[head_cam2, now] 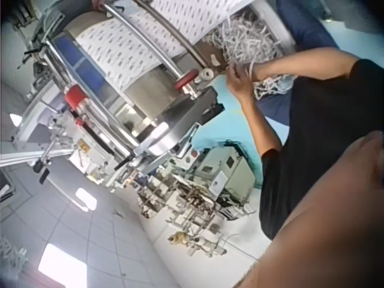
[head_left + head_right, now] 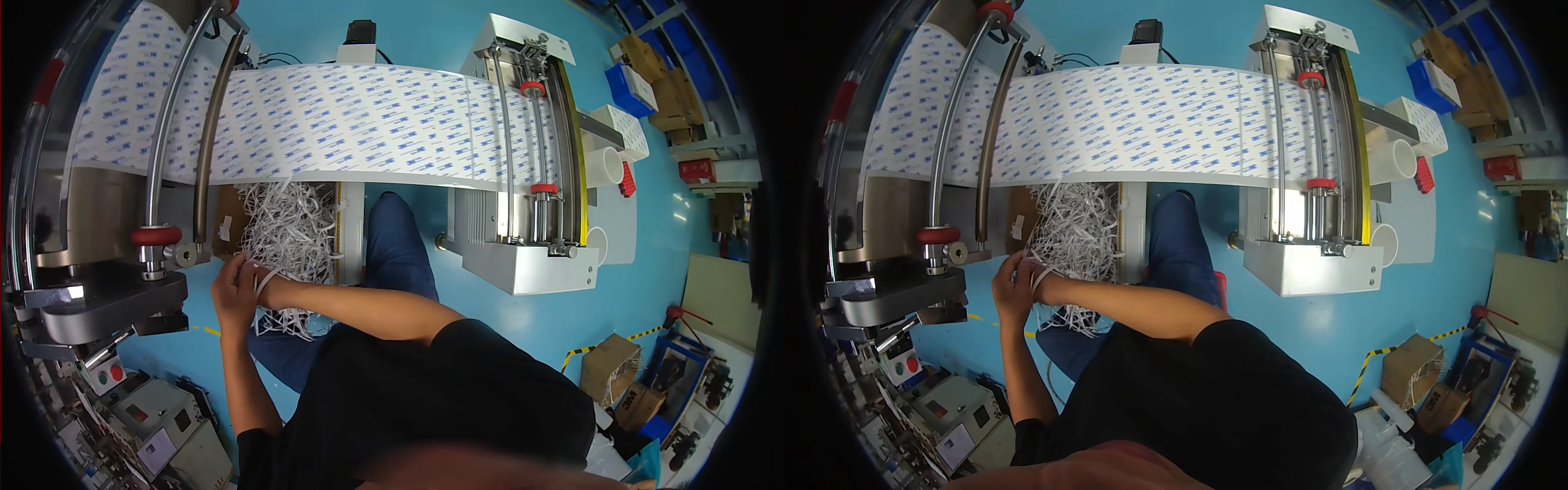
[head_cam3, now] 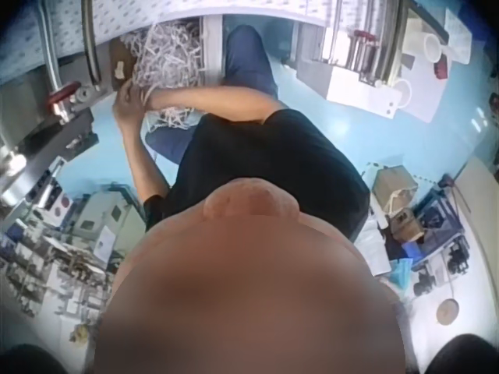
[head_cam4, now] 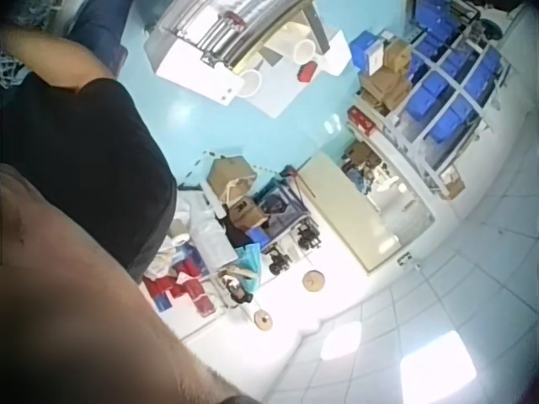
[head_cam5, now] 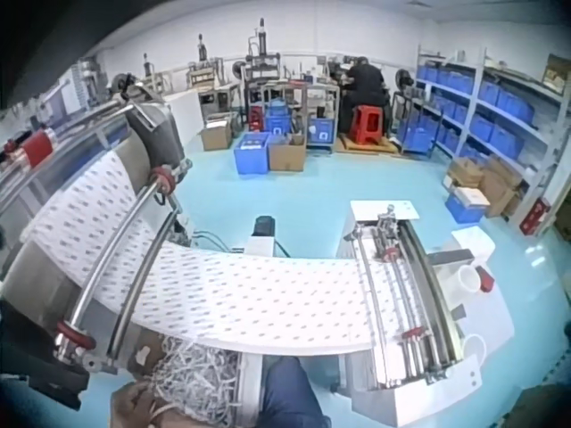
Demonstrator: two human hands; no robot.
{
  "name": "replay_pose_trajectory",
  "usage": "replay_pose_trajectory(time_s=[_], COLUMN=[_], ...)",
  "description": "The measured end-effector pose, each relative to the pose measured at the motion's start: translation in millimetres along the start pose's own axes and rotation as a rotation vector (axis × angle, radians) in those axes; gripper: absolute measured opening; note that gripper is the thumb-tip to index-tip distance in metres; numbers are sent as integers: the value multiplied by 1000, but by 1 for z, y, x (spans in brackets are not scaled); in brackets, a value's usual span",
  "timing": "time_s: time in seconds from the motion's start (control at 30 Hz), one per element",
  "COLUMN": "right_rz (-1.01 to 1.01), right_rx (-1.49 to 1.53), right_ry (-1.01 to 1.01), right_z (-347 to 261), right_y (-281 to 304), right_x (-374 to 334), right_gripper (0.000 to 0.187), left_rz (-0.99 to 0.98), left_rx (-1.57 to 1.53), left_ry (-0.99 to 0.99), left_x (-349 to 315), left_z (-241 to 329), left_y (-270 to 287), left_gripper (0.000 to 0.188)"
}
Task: Operating an industrial machine to process adhesive labels, including clearing waste and replacing rolls.
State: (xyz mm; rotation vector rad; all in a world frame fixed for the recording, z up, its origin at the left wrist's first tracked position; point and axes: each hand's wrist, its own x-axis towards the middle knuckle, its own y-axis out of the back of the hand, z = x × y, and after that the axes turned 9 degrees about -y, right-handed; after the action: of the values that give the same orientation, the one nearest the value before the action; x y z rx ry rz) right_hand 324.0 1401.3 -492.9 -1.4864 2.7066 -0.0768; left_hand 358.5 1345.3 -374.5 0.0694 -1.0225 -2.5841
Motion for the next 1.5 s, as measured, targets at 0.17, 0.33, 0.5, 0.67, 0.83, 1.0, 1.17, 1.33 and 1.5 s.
replay_pose_trajectory(time_s=[0.17, 0.33, 0.5, 0.67, 0.83, 1.0, 1.17, 1.33, 1.5], right_rz=[-120, 154, 205, 203, 65, -16, 21, 189, 207], right_rx=[473, 650, 551, 207, -14, -252, -434, -543, -669], right_ry=[-458, -577, -529, -297, -283, -1, 60, -45, 26], right_z=[-13, 41, 46, 37, -77, -160, -221, -210, -183], right_y=[1, 31, 57, 50, 67, 113, 174, 204, 208], right_x=[35, 17, -8, -21, -62, -140, -203, -213, -201], right_gripper=[18, 18, 19, 21, 21, 27, 33, 36, 35], left_rz=[18, 90, -26, 46, -49, -104, -150, -300, -541], left_rx=[-92, -356, -235, -220, -33, 589, 677, 543, 461], left_ry=[37, 167, 98, 46, 241, -227, -326, -227, -390], left_x=[11, 7, 18, 43, 65, 73, 86, 74, 40], left_z=[-84, -129, -153, -179, -167, -227, -171, -202, -283], left_y=[42, 47, 47, 23, 29, 31, 23, -12, -71], left_gripper=[23, 29, 45, 37, 26, 30, 38, 28, 10])
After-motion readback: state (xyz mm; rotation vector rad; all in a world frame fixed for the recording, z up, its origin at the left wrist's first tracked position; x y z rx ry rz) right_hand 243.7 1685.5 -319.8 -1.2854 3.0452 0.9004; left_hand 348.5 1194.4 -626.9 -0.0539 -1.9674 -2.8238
